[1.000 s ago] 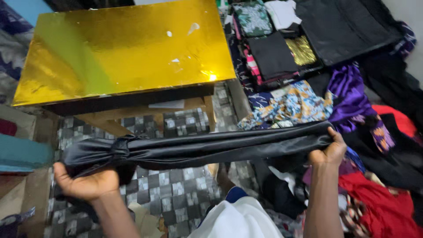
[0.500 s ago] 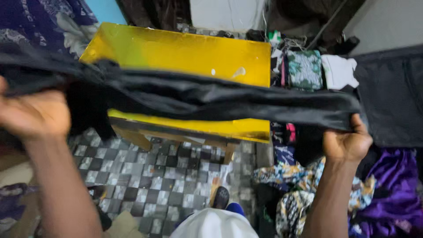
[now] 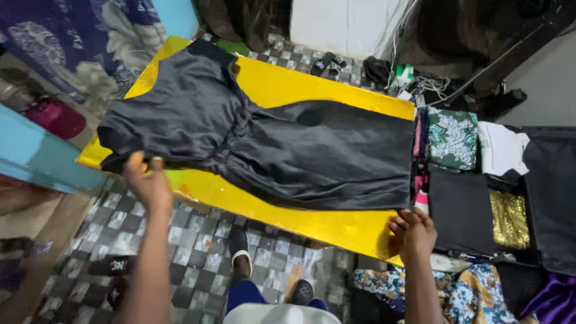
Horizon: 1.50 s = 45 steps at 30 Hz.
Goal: The person folds a striped pink and black top, a gold sequined garment, a black shirt, and a pair of black pants on a yellow table. Each item is smoothed out, folded into a compact shape, and then placed on a nearby pile of clothes.
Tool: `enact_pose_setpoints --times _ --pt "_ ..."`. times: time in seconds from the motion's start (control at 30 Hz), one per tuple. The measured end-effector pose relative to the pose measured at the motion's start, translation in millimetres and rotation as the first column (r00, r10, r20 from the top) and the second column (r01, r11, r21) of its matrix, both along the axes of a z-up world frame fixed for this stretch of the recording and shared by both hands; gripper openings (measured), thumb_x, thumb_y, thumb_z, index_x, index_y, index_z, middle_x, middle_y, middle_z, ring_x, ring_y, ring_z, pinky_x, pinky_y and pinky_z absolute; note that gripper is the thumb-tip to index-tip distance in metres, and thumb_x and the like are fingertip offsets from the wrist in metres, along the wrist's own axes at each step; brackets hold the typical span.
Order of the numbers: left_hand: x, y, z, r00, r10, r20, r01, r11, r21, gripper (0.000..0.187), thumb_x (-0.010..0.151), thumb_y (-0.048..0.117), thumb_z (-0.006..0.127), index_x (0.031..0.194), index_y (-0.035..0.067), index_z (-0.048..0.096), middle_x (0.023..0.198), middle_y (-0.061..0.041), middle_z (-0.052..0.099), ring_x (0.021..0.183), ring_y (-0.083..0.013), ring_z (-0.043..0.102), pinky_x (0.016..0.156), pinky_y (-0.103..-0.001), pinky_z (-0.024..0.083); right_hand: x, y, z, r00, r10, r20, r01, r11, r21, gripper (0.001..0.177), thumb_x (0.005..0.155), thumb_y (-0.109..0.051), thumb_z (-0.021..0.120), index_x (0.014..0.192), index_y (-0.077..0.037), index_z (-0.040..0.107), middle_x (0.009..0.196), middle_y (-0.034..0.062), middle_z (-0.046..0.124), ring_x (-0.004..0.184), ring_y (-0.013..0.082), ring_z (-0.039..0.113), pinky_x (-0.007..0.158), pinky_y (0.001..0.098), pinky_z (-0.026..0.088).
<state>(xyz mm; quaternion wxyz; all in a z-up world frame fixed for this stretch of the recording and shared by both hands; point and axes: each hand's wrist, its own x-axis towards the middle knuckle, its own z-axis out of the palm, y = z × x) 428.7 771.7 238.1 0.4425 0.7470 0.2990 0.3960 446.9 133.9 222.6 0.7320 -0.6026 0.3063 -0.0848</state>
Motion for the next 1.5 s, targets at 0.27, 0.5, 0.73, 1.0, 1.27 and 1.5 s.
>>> enact_pose_setpoints --times 0.27,0.5,0.73,1.0,1.27,1.5 --pt "115 9 -5 0.811 -0.123 -0.571 0.511 0.623 0.592 0.075 0.100 0.065 0.045 0.149 0.010 0.056 0.161 -0.018 0.039 0.148 -0.0475 0.028 0.109 -0.074 0.020 40 76 54 0.953 -0.127 -0.277 -0.094 0.743 -0.662 0.045 0.096 -0.023 0.078 0.132 -0.001 0.062 0.098 0.0120 0.071 0.068 0.0192 0.068 0.061 0.0335 0.052" --pt "148 92 -4 0.714 -0.131 -0.688 0.595 0.632 0.496 0.081 0.103 0.071 0.037 0.153 0.009 0.051 0.166 -0.018 0.038 0.153 -0.0482 0.027 0.114 -0.075 0.022 30 111 19 0.988 -0.101 -0.119 0.014 0.815 -0.579 0.032 0.097 -0.017 0.072 0.125 -0.001 0.071 0.100 0.0081 0.074 0.079 0.0132 0.065 0.068 0.0288 0.049" --pt "115 144 18 0.483 -0.132 -0.865 0.734 0.600 0.319 0.097 0.088 0.081 0.042 0.152 0.009 0.051 0.166 -0.022 0.034 0.150 -0.0528 0.031 0.106 -0.068 0.038 -35 147 41 0.968 -0.037 -0.249 -0.239 0.170 -0.956 0.031 0.082 -0.018 0.080 0.112 -0.013 0.077 0.101 0.0128 0.071 0.100 0.0315 0.067 0.089 0.0435 0.053" --pt "138 141 63 -0.046 -0.092 -0.995 0.810 0.580 -0.091 0.115 0.056 0.087 0.074 0.149 0.022 0.051 0.160 -0.010 0.037 0.139 -0.0465 0.042 0.112 -0.053 0.041 -30 137 93 0.935 0.273 -0.227 -0.137 -0.313 -0.940 0.038 0.056 -0.030 0.079 0.087 -0.014 0.065 0.117 0.0138 0.071 0.125 0.0406 0.058 0.099 0.0474 0.048" --pt "119 198 32 0.023 -0.122 -0.992 0.876 0.480 -0.039 0.057 0.073 0.043 0.087 0.120 0.013 0.075 0.128 -0.008 0.072 0.122 -0.0283 0.068 0.105 -0.040 0.056 -45 82 112 0.720 0.264 -0.642 -0.694 0.287 -0.660 0.040 0.080 -0.044 0.080 0.099 -0.009 0.075 0.079 0.0119 0.076 0.076 0.0280 0.072 0.070 0.0420 0.057" --pt "116 202 98 -0.193 0.151 -0.969 0.820 0.568 -0.075 0.034 0.089 0.026 0.065 0.121 0.019 0.074 0.118 -0.012 0.078 0.111 -0.0315 0.075 0.099 -0.047 0.060 -41 23 120 0.054 0.422 -0.905 -0.997 -0.019 -0.069 0.046 0.073 -0.051 0.091 0.095 -0.010 0.087 0.077 0.0046 0.085 0.074 0.0150 0.078 0.073 0.0307 0.058"
